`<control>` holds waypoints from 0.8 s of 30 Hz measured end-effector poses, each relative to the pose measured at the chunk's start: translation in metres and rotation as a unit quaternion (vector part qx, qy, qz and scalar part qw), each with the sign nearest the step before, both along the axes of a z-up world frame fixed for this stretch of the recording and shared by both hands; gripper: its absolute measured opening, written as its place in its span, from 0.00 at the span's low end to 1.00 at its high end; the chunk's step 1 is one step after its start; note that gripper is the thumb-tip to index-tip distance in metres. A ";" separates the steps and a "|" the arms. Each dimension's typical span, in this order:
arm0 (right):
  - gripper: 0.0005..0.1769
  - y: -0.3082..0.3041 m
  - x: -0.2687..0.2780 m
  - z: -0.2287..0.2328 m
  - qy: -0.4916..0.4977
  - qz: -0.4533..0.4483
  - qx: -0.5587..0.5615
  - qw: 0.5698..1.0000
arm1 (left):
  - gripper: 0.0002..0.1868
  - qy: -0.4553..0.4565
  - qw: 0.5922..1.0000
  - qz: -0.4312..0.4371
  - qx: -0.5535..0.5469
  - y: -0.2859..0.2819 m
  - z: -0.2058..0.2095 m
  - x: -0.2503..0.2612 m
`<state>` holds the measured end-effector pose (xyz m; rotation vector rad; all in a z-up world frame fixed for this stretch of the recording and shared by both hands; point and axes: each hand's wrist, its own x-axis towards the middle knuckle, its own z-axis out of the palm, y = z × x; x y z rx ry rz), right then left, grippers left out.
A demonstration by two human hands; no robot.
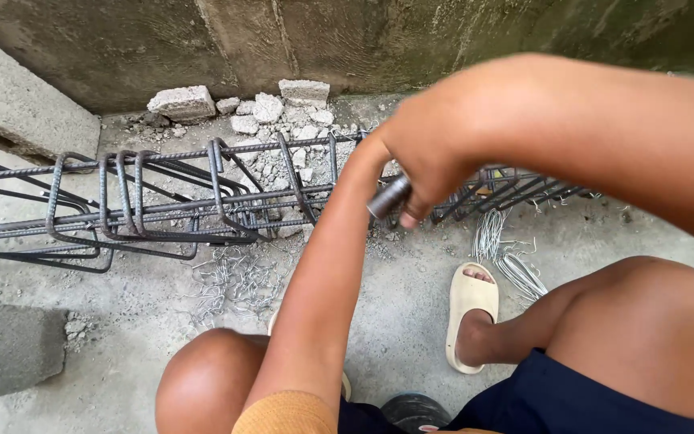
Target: Tying rebar intersections with wire using a manual twisting tool
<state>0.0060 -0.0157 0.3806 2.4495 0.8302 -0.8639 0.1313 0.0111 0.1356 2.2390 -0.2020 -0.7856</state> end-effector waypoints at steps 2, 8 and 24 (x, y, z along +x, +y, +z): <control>0.24 0.012 0.014 0.003 -0.026 0.030 -0.038 0.998 | 0.27 0.043 0.996 0.056 0.048 0.026 0.069 -0.044; 0.25 0.022 0.034 0.005 -0.139 0.155 -0.030 0.978 | 0.37 -0.059 0.994 0.019 0.089 0.051 0.031 -0.063; 0.16 -0.024 0.135 -0.068 -0.371 0.446 0.266 0.770 | 0.50 -0.323 0.936 -0.032 0.133 0.051 -0.040 -0.043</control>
